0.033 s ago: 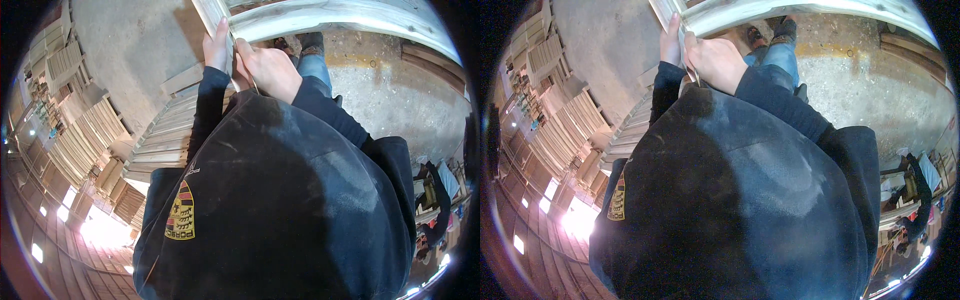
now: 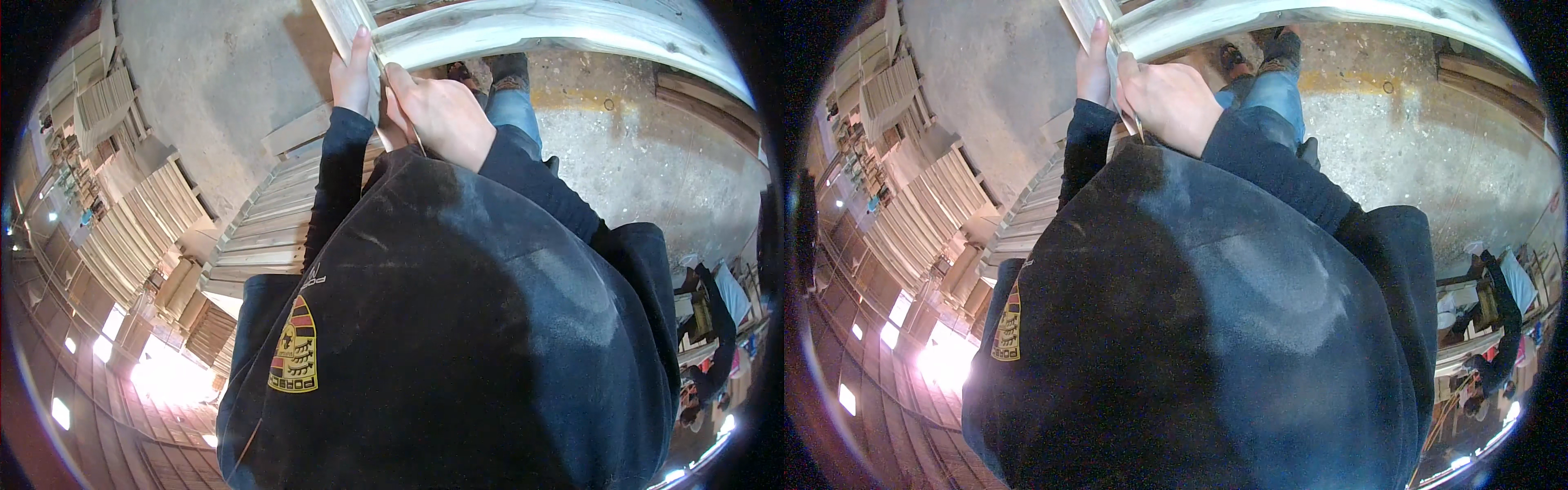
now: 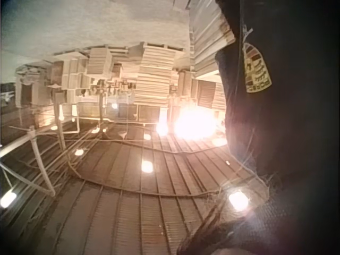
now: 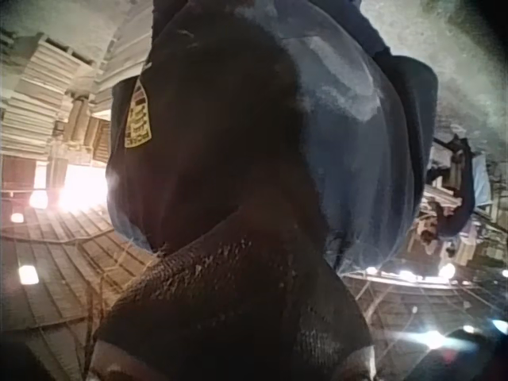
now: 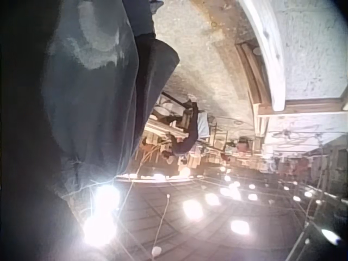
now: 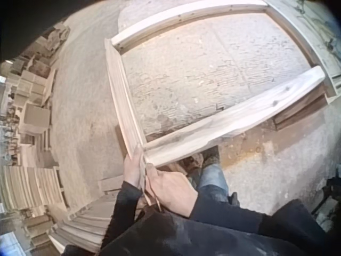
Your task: The person marks a wood frame with a pencil and then uses a hand scraper tool to refine the edges and joints.
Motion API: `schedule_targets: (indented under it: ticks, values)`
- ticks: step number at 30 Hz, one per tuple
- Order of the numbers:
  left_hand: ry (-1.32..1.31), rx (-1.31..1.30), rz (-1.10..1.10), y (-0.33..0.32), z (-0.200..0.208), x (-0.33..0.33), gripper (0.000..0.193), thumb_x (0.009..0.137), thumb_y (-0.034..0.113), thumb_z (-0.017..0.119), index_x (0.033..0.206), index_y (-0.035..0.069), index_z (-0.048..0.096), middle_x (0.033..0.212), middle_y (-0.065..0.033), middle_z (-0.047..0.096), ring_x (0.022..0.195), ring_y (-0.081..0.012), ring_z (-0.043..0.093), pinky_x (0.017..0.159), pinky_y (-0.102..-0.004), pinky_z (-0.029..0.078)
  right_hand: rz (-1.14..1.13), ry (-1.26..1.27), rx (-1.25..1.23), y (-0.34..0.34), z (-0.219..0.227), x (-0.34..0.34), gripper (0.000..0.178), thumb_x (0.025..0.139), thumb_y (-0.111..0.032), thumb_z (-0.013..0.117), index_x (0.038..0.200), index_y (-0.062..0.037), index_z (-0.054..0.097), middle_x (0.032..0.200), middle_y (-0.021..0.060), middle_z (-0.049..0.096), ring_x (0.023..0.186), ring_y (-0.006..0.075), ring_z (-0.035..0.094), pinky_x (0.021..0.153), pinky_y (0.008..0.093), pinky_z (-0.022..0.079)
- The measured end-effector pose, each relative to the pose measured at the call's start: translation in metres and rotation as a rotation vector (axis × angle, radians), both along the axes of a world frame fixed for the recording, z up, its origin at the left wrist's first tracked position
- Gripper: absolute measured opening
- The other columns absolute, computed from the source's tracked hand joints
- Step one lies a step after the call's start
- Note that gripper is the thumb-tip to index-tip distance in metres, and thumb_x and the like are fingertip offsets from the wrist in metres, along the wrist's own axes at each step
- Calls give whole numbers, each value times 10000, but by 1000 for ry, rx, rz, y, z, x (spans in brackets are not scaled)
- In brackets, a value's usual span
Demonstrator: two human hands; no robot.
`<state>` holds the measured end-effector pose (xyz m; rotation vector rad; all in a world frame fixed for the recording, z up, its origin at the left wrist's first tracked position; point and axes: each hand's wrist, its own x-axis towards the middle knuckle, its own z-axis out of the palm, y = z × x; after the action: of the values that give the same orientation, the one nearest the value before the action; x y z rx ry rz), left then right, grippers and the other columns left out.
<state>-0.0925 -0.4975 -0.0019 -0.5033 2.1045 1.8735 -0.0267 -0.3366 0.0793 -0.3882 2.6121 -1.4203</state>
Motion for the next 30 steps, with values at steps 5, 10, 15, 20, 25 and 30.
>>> schedule_targets:
  ticks: [5,10,15,20,25,30]
  values:
    - [-54,-91,-101,0,-5,-33,685,899,544,532,1249,-45,524,1223,-139,582,1141,-220,522,954,-361,403,-21,-51,63,0,-9,-2,271,876,-149,536,1066,25,454,698,217,633,649,378,647,571,429,524]
    - [6,-263,-76,-7,5,-73,789,941,592,407,1327,-94,446,1249,-243,551,1213,-275,495,1024,-346,359,-8,-70,22,-6,-4,-1,252,896,-159,511,1057,26,454,688,226,625,650,388,642,581,439,523]
    - [97,-421,-111,2,9,-91,729,949,543,419,1291,-97,488,1250,-256,556,1199,-306,518,1021,-366,371,-40,-81,0,-7,0,-5,243,902,-161,502,1050,27,458,683,235,616,650,390,637,583,439,522]
    - [225,-758,-21,-10,-21,-159,742,924,554,447,1307,-82,477,1288,-299,515,1247,-369,474,1040,-394,358,-9,-22,39,-5,-6,-10,264,878,-140,516,1063,40,464,671,237,610,648,388,636,580,437,519]
    - [-417,-304,-240,46,59,-219,808,860,581,515,1294,-98,460,1279,-343,491,1236,-440,456,1045,-441,351,-49,-95,0,15,-10,-11,277,817,-121,558,1023,46,479,654,213,614,664,371,647,590,438,517]
    - [356,-1020,27,24,-8,-242,781,866,575,514,1240,-110,491,1237,-346,517,1200,-447,485,1021,-456,372,-31,-102,-52,-2,12,-18,231,837,-119,552,999,33,486,630,219,591,627,388,630,574,430,509]
